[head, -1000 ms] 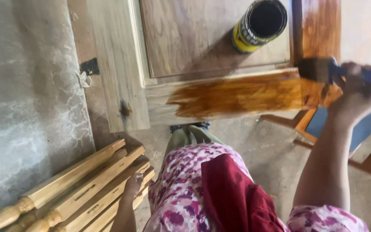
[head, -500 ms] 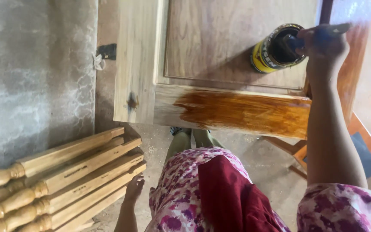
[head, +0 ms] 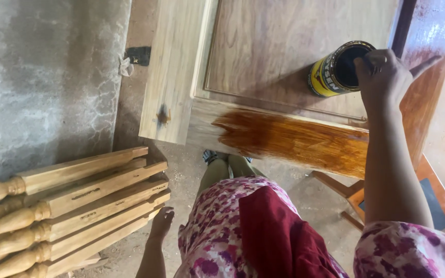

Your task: Apply stain to a wooden door frame using a paintbrush.

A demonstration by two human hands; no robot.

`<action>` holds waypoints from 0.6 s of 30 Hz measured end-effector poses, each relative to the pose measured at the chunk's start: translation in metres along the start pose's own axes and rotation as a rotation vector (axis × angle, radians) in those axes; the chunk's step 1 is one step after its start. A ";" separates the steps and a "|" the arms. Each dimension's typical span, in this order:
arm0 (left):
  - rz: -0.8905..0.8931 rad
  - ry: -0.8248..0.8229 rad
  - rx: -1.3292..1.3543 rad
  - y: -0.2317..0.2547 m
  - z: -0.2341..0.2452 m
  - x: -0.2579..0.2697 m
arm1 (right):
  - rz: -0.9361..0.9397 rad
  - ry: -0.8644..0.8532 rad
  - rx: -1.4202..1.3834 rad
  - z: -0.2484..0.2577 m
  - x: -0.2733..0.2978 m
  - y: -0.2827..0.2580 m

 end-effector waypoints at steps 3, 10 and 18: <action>0.004 0.007 0.012 0.002 -0.001 0.003 | 0.022 -0.027 0.049 0.010 -0.007 -0.020; 0.040 0.025 -0.034 0.003 0.003 0.021 | -0.005 -0.131 0.018 0.022 -0.007 -0.011; -0.012 0.031 0.002 0.001 -0.004 0.010 | -0.076 0.056 -0.631 0.087 -0.011 -0.003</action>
Point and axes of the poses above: each hand's wrist, its own x-axis away from the middle knuckle, its own z-axis out of the back of the hand, y = z × x, the point moved 8 cm from there along -x, towards the middle knuckle, and after that the axes turned 12 degrees about x, right-handed, at the moved point
